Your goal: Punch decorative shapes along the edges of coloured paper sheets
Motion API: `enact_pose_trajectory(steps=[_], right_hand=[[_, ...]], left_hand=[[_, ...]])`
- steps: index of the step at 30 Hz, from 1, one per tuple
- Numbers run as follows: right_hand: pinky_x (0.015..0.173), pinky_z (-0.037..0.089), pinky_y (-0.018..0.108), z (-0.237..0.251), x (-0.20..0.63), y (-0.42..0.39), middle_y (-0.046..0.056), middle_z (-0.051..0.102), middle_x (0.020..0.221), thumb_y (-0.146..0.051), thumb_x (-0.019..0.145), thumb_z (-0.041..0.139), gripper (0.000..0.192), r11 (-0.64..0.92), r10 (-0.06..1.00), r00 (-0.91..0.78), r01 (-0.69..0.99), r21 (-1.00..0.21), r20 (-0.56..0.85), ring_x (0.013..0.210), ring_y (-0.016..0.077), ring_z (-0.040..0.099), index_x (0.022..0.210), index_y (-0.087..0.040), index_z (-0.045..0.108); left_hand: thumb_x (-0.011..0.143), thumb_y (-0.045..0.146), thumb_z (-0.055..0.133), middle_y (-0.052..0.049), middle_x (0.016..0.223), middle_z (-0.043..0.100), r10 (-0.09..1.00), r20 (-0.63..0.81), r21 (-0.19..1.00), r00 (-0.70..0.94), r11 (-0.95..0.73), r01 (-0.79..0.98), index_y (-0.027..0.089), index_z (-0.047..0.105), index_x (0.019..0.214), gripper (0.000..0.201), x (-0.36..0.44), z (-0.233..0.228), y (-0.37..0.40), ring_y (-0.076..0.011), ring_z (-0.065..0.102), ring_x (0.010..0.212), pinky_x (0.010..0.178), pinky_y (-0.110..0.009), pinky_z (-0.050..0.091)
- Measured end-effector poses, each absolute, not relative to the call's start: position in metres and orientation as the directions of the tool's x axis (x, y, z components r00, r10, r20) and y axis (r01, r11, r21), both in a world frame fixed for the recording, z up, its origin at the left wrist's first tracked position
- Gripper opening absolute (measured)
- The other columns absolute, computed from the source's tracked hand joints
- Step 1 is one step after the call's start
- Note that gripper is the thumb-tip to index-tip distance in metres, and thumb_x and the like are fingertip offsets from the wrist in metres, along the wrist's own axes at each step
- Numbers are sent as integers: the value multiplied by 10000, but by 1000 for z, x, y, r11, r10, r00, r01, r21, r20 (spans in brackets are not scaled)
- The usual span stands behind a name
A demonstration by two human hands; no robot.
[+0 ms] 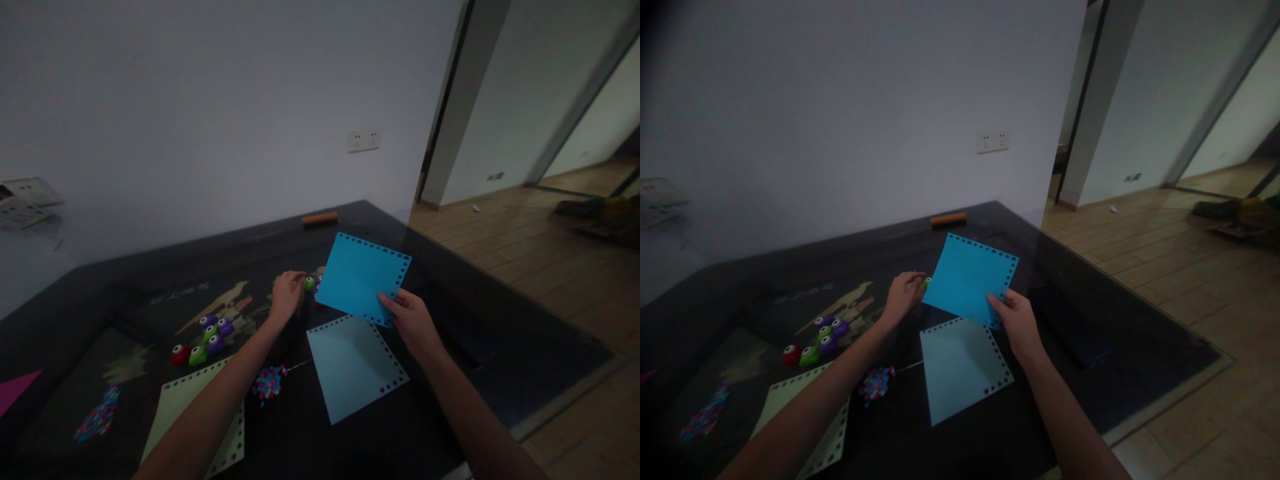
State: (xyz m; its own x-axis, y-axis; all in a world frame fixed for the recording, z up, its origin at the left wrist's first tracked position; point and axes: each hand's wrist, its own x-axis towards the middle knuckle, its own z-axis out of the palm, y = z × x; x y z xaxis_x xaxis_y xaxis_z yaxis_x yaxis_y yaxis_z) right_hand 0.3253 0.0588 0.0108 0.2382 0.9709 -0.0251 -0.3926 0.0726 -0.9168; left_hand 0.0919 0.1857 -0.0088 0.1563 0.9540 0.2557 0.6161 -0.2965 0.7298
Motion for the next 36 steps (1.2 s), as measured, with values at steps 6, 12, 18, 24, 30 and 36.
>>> enact_pose_trajectory(steps=[6, 12, 18, 24, 30, 36], right_hand=[[684, 551, 363, 11, 319, 55, 54, 742, 798, -387, 597, 805, 332, -36, 990, 116, -307, -951, -75, 662, 210, 684, 839, -180, 708], [706, 536, 395, 9, 318, 55, 57, 737, 789, -391, 598, 800, 355, -134, 990, 20, -160, -978, -139, 671, 219, 674, 858, -168, 708], [697, 505, 351, 7, 321, 58, 40, 721, 782, -409, 617, 779, 305, -115, 992, 39, -47, -992, -117, 681, 189, 644, 809, -184, 704], [604, 444, 276, 1, 323, 61, -3, 673, 663, -391, 602, 790, 249, -62, 988, 136, -44, -997, -67, 588, 134, 574, 711, -190, 689], [645, 456, 291, -2, 326, 63, 10, 682, 714, -374, 559, 814, 281, -63, 981, 181, -35, -997, -68, 639, 146, 591, 742, -196, 696], [609, 453, 294, 2, 335, 63, 10, 666, 711, -360, 507, 825, 351, -140, 973, 192, 30, -990, -132, 619, 150, 583, 779, -199, 673]], left_hand=[[917, 501, 347, -72, 907, 712, 963, 176, 877, 203, -247, 413, 150, 695, 917, 495, 84, 12, 125, -239, 634, 870, 731, -318, 471], [757, 453, 615, -22, 717, 695, 971, -3, 949, 239, -73, 307, 159, 668, 736, 299, 76, 20, 93, -207, 625, 716, 693, -301, 458], [737, 403, 631, -20, 705, 684, 976, -61, 948, 207, -8, 317, 163, 656, 748, 242, 67, 20, 78, -175, 624, 672, 654, -277, 453], [772, 395, 575, -3, 671, 658, 955, -101, 942, 280, 1, 335, 165, 639, 722, 244, 63, 28, 72, -158, 601, 651, 642, -266, 440], [828, 374, 495, 15, 630, 619, 907, -122, 919, 403, -50, 391, 180, 597, 707, 250, 61, 33, 68, -141, 554, 608, 604, -257, 409], [893, 356, 431, -8, 713, 664, 855, -56, 857, 515, -223, 464, 183, 621, 723, 308, 55, 36, 66, -153, 607, 696, 654, -262, 428]])
